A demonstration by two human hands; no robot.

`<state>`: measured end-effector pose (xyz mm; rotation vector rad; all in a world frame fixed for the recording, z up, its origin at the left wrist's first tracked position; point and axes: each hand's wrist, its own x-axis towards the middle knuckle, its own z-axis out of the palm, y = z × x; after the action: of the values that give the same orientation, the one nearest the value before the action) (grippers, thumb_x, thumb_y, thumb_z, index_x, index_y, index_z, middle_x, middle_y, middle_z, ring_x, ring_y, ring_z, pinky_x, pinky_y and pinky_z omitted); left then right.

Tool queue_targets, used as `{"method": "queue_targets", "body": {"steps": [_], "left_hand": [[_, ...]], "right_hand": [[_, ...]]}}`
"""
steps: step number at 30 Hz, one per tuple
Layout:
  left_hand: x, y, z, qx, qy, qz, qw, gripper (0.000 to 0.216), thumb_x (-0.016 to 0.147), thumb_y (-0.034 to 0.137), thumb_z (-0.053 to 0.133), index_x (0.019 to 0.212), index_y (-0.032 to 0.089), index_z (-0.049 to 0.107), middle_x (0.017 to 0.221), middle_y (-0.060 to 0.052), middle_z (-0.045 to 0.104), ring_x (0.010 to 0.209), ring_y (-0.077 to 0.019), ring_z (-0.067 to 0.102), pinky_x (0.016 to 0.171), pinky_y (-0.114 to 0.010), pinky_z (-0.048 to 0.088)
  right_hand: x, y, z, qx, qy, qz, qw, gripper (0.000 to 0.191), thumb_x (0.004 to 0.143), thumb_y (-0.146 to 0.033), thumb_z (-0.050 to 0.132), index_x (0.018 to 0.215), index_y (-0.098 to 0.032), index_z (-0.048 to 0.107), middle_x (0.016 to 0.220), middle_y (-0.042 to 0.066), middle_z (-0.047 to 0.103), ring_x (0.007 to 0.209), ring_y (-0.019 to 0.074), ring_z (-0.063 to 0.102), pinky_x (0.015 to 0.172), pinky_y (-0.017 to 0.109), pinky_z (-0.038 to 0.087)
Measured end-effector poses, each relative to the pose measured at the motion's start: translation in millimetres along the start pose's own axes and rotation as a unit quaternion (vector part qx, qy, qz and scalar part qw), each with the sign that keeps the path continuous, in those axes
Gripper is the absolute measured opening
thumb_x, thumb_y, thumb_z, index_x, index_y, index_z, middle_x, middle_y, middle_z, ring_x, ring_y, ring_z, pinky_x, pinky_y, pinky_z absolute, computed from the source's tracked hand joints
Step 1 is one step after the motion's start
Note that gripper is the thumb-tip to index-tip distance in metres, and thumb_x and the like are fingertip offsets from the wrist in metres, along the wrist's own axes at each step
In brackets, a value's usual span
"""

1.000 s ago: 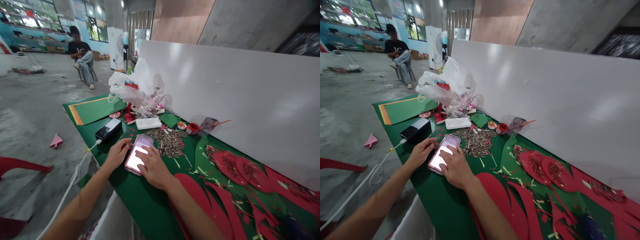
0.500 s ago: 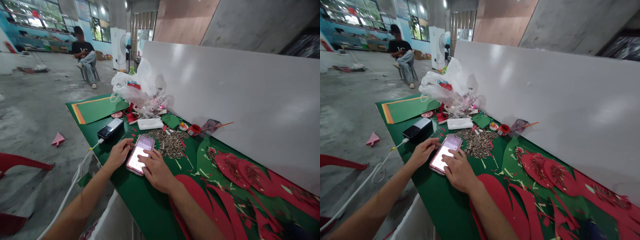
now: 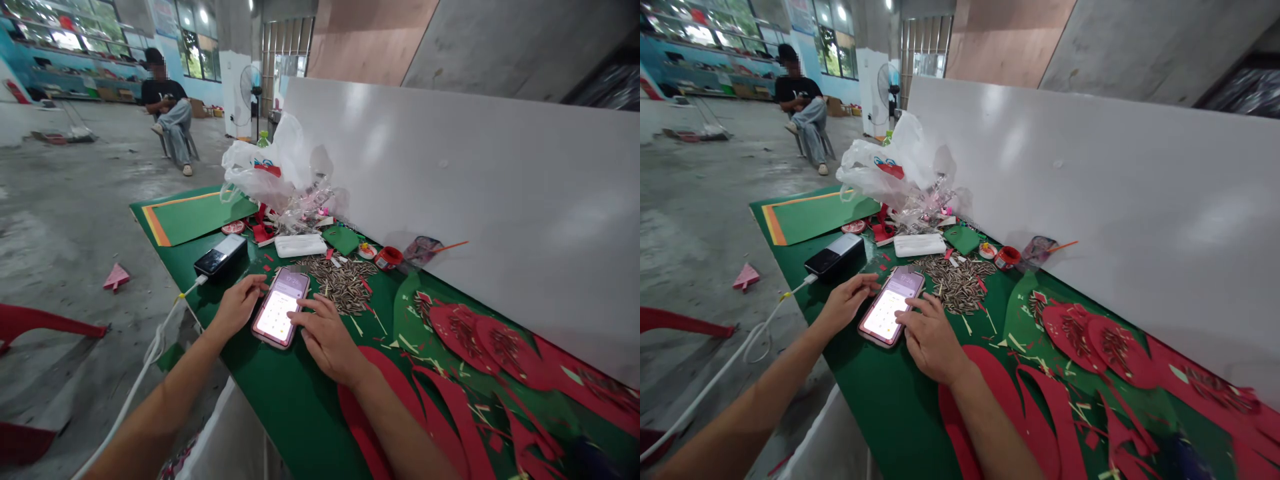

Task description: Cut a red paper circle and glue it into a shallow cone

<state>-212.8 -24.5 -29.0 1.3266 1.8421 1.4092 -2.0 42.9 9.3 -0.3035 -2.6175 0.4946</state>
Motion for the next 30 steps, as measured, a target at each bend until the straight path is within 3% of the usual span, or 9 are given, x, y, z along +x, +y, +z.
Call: {"method": "queue_targets", "body": {"steps": [4,9,15,21,25,30], "left_hand": [[0.1,1.3,-0.1,0.0,0.003,0.0,1.0,0.031,0.08,0.026,0.042,0.106,0.017,0.056,0.092,-0.005,0.067,0.084,-0.0169,0.063,0.079,-0.032,0.048],[0.4,3.1,-0.3,0.017,0.002,0.002,1.0,0.031,0.08,0.025,0.041,0.106,0.016,0.056,0.092,-0.005,0.067,0.082,-0.0166,0.063,0.078,-0.031,0.048],[-0.4,3.7,-0.7,0.023,0.0,0.008,1.0,0.032,0.081,0.024,0.04,0.107,0.016,0.056,0.092,-0.005,0.067,0.084,-0.0167,0.063,0.078,-0.031,0.048],[-0.1,4.2,-0.8,0.034,-0.001,0.01,0.999,0.031,0.081,0.023,0.04,0.106,0.016,0.056,0.093,-0.005,0.067,0.085,-0.0169,0.063,0.08,-0.032,0.047],[-0.8,5.1,-0.7,0.024,0.002,0.011,1.0,0.03,0.081,0.022,0.039,0.106,0.017,0.056,0.092,-0.004,0.067,0.087,-0.0168,0.062,0.082,-0.032,0.047],[-0.6,1.4,0.5,-0.002,0.012,-0.004,1.0,0.03,0.08,0.023,0.041,0.105,0.018,0.057,0.09,-0.004,0.067,0.083,-0.0168,0.063,0.079,-0.032,0.048]], "right_hand": [[-1.2,0.3,1.5,-0.003,-0.012,-0.017,1.0,0.032,0.077,-0.007,0.042,0.102,-0.02,0.056,0.106,0.003,0.065,0.115,0.0191,0.046,0.105,0.046,0.024],[1.7,-1.8,3.3,-0.005,-0.001,-0.016,1.0,0.038,0.077,-0.007,0.042,0.112,-0.019,0.052,0.118,0.004,0.06,0.121,0.0184,0.041,0.106,0.044,0.023],[8.7,-7.3,8.1,-0.012,-0.06,-0.017,0.998,0.033,0.08,-0.009,0.042,0.11,-0.019,0.054,0.119,0.003,0.061,0.124,0.0193,0.038,0.107,0.047,0.021],[10.0,-8.7,7.2,0.016,-0.04,-0.004,0.999,0.033,0.08,-0.007,0.039,0.105,-0.02,0.055,0.114,0.003,0.063,0.122,0.0191,0.042,0.107,0.047,0.021],[7.5,-10.5,-6.7,0.029,0.02,0.005,0.999,0.034,0.081,-0.008,0.037,0.109,-0.022,0.052,0.117,0.004,0.061,0.121,0.0183,0.042,0.105,0.046,0.026],[-15.7,-25.6,-48.3,-0.043,0.083,0.052,0.994,0.033,0.086,-0.012,0.036,0.113,-0.024,0.052,0.115,0.005,0.06,0.115,0.02,0.048,0.098,0.044,0.037]]}}
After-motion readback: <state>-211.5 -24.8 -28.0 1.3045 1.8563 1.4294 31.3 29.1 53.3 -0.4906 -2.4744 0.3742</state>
